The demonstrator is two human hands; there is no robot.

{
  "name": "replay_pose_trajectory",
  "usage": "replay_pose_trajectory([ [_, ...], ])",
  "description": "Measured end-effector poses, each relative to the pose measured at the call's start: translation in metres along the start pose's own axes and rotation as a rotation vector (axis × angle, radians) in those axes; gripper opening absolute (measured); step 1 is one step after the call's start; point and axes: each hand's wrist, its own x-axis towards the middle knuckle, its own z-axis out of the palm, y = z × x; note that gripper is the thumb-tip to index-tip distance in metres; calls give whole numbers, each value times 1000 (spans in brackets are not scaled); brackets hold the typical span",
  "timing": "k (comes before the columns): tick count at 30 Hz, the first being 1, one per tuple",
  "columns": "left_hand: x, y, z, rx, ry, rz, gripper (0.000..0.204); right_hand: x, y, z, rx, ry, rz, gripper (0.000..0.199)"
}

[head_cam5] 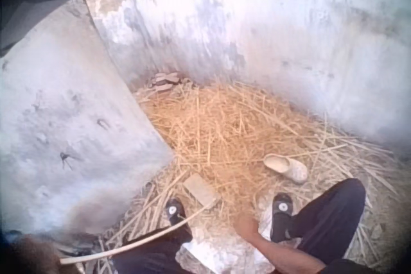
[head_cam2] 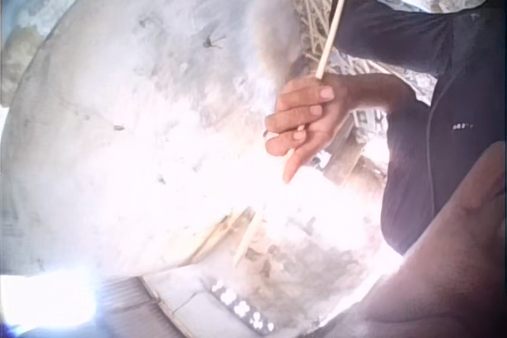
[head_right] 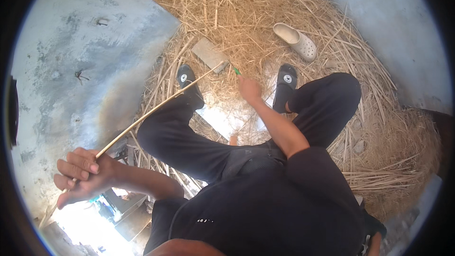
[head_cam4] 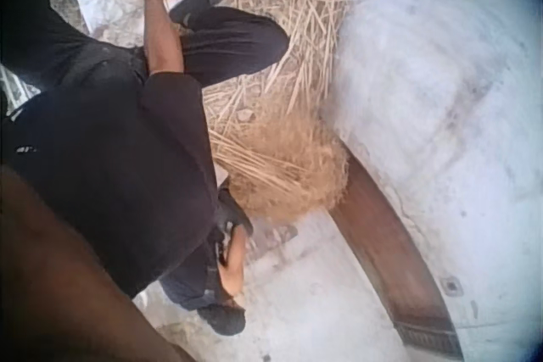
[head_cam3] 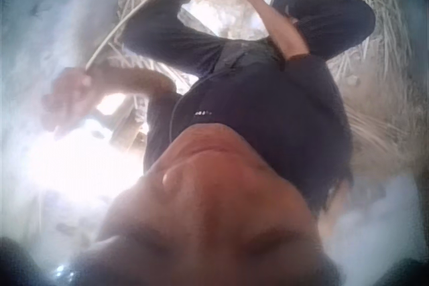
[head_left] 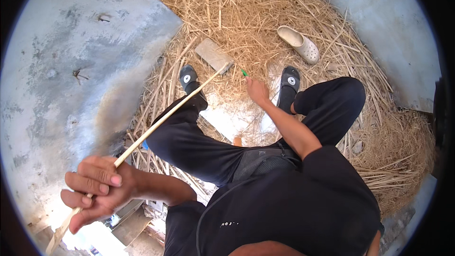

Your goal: The person holds a bamboo strip and uses a small green-handled knife to shave thin layers off its surface.

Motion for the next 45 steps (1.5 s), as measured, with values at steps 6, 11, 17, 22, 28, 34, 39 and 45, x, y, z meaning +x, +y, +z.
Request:
replay_pose_trajectory([
  [6,4,-5,-2,36,100,18,50,-16,-41,0,406,317,-530,23],
  [11,2,-4,0,52,67,27,50,36,-14,42,-41,-39,27,43],
  [17,4,-5,-4,-9,21,9,50,48,6,42,-145,-86,37,51],
  [22,-2,-3,6,67,-5,35,50,57,28,38,-117,-294,164,32],
  [28,1,-3,2,-5,-75,4,51,30,2,0,284,-109,180,57],
  [34,0,-1,-3,47,9,-3,44,-49,-85,-82,479,-72,-310,42],
  [39,-3,-3,15,98,-7,-11,39,-62,-87,-39,169,18,-458,37],
  [45,-2,-5,20,113,17,13,33,-9,11,9,-135,-6,-255,37],
])
